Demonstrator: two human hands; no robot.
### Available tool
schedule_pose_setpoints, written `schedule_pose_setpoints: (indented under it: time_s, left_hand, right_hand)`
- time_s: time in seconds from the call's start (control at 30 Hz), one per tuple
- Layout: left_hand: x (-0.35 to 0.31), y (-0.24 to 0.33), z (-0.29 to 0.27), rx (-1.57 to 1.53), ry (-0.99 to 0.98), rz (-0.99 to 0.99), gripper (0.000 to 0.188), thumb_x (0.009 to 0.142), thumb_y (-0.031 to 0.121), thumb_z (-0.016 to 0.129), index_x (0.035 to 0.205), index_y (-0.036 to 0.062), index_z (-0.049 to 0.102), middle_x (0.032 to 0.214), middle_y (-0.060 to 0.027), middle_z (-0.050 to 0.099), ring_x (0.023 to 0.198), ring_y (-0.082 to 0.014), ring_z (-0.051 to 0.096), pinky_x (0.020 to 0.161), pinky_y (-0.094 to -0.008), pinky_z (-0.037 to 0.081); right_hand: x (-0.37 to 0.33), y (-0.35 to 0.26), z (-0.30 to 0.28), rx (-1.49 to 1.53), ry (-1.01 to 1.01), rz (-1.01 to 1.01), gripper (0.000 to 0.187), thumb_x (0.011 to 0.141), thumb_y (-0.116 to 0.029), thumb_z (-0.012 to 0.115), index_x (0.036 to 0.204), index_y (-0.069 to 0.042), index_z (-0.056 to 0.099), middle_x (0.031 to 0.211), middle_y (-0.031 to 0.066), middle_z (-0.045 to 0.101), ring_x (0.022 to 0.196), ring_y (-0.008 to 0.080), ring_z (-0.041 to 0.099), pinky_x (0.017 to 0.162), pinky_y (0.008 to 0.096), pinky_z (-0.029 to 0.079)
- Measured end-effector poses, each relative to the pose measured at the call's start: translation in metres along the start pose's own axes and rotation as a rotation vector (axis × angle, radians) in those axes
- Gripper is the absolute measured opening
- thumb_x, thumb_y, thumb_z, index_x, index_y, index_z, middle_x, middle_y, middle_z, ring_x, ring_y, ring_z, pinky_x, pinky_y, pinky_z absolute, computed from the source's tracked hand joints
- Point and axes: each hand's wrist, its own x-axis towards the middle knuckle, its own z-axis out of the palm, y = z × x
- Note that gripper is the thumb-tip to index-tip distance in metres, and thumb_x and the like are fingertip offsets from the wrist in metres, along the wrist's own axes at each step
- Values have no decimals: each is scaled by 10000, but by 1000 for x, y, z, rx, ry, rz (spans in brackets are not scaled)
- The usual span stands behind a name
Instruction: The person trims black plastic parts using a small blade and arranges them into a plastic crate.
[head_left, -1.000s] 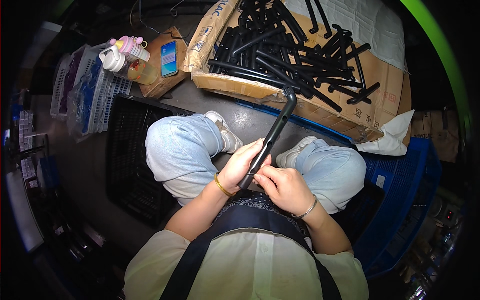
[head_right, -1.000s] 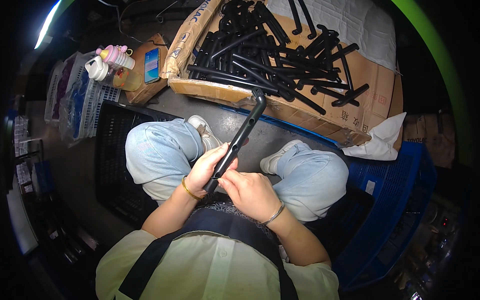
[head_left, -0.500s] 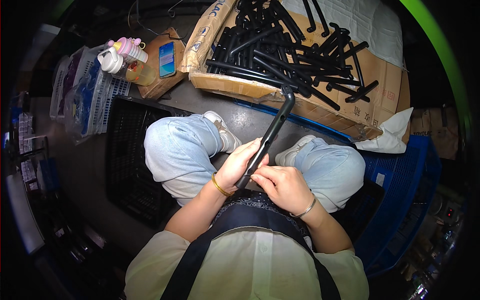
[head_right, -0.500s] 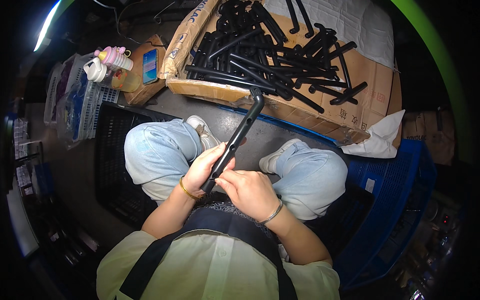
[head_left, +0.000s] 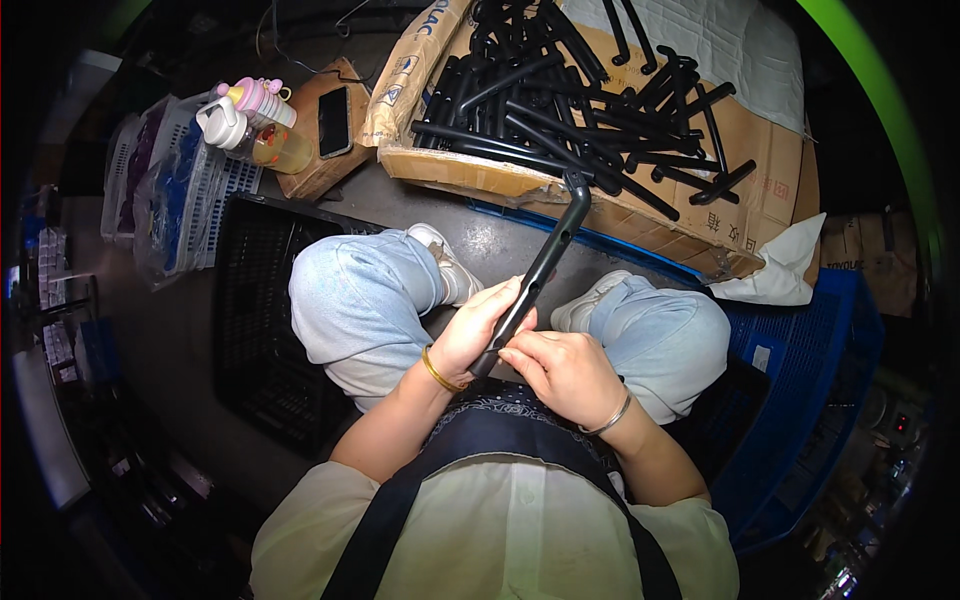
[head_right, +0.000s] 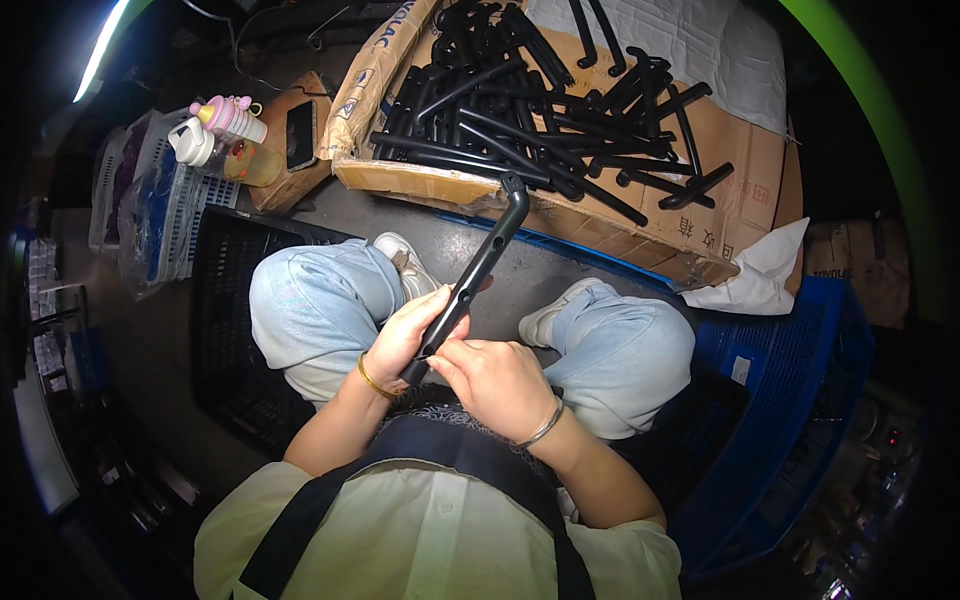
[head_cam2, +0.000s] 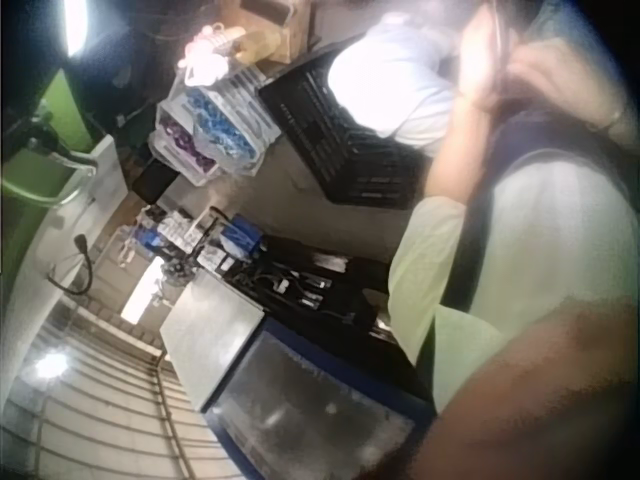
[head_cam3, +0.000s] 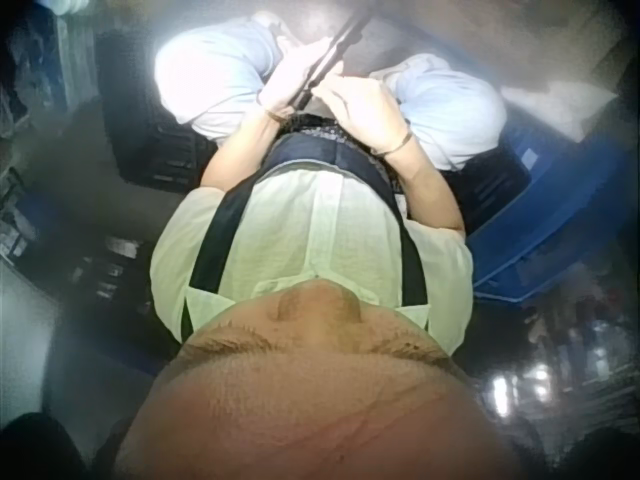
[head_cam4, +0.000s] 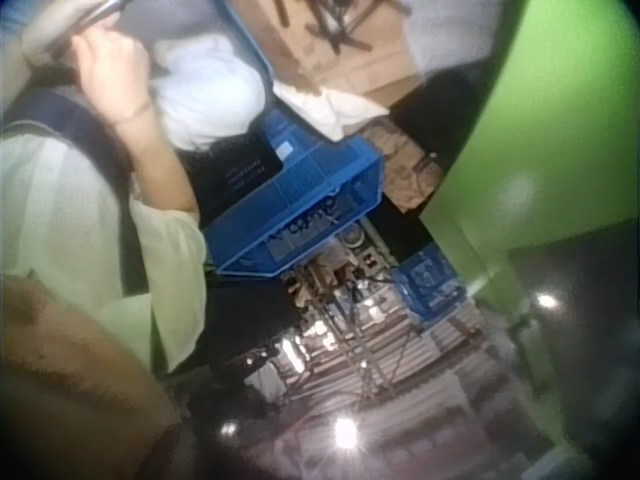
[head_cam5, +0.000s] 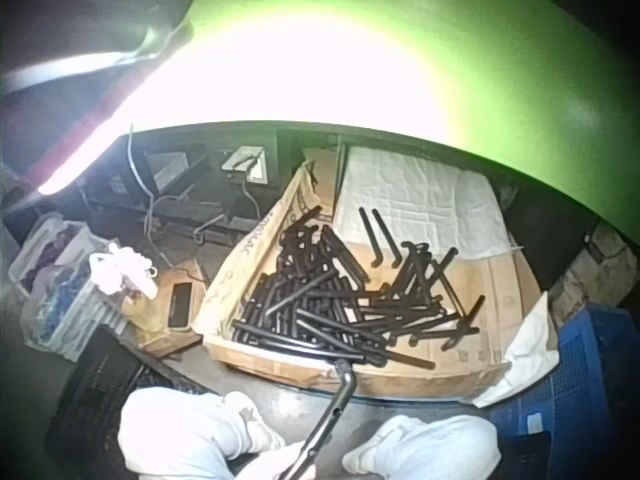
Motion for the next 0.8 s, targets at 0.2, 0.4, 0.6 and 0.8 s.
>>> schedule_pose_setpoints:
  time_s: [0.2, 0.4, 0.6, 0.8]
  left_hand:
    - [-1, -2, 2, -29, -21, -64, 515, 1061, 347, 339, 1417, -16, 423, 721, 43, 530, 585, -15, 445, 523, -181, 374]
    - [3, -4, 6, -268, 11, -16, 516, 1059, 340, 342, 1463, 19, 357, 723, 31, 497, 541, -36, 468, 468, -184, 411]
    - [0, -10, 2, -295, 28, -13, 521, 1061, 367, 311, 1472, 50, 355, 746, 21, 505, 531, -38, 444, 456, -185, 409]
    - [-8, -7, 3, -223, -52, -17, 477, 1059, 391, 322, 1432, 106, 406, 703, 17, 504, 480, -36, 432, 431, -183, 400]
  right_hand:
    - [1, 7, -5, -18, -101, -21, 131, 917, -148, 621, 862, -45, 678, 751, 133, 672, 645, 290, 660, 585, 360, 515]
    - [-5, -1, 16, 327, 111, 244, 308, 822, -263, 771, 929, -17, 620, 690, 106, 647, 644, 240, 683, 594, 332, 509]
    - [8, 19, 39, 404, 442, 363, 267, 865, -241, 735, 902, -17, 596, 664, 90, 629, 584, 163, 632, 557, 311, 486]
    - [33, 54, 0, 379, 678, 255, 381, 925, -192, 674, 1205, 33, 549, 1095, 132, 667, 887, 148, 628, 828, 296, 499]
